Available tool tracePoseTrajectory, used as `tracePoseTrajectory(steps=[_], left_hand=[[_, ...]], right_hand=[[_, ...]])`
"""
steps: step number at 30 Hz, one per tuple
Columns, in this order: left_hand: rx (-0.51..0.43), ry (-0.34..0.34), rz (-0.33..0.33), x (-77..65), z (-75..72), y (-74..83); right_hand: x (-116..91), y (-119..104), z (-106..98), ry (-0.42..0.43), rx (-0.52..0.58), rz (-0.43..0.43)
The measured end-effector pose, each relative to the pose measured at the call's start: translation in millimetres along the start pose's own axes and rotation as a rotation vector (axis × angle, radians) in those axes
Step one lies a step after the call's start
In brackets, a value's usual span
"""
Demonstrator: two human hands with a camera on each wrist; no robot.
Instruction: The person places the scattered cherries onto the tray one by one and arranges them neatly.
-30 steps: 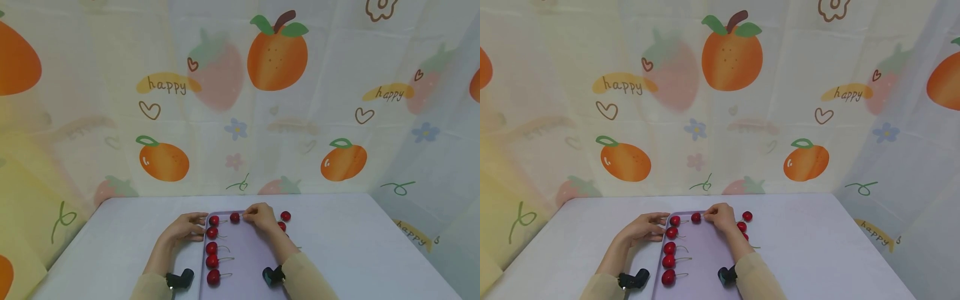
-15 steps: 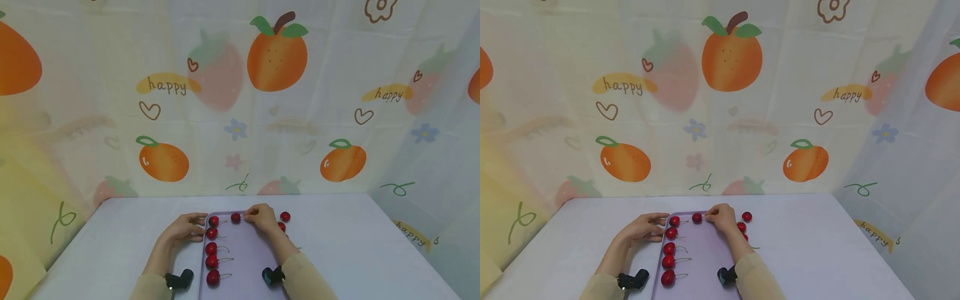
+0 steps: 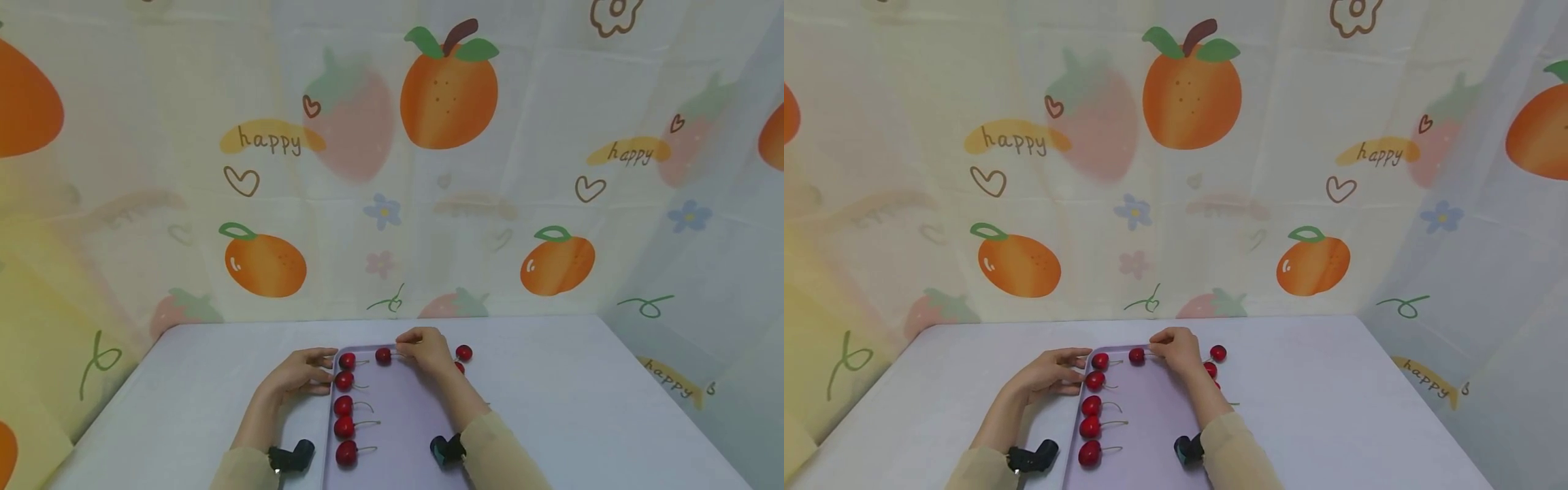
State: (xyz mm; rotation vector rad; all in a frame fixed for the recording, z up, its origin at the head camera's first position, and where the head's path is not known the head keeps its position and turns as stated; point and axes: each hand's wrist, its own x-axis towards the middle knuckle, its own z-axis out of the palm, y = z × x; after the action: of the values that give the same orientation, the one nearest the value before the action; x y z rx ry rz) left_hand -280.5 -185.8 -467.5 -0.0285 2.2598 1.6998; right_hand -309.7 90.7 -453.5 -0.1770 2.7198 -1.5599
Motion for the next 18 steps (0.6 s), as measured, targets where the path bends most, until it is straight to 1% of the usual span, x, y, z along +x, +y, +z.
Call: tracePoseTrajectory(steps=[2,5,9,15,18], left_hand=[[0.002,0.000,0.001,-0.6,-0.2,0.2],[-0.001,-0.007,0.002,-1.3,-0.1,0.6],[-0.007,-0.026,0.008,-2.5,0.1,0.8],[-0.008,-0.015,0.009,-1.7,-0.3,0.3],[-0.003,-0.013,0.012,-1.3,-0.8,-0.4]], right_hand=[[1,-7,-5,0.002,0.026,-0.002],[-1,-17,-18,-0.019,0.093,-0.012],[-7,-25,-41,-0.074,0.162,-0.050],[-23,-32,-79,-0.130,0.152,-0.107],[-31,-31,-96,-0.115,0.141,-0.121]])
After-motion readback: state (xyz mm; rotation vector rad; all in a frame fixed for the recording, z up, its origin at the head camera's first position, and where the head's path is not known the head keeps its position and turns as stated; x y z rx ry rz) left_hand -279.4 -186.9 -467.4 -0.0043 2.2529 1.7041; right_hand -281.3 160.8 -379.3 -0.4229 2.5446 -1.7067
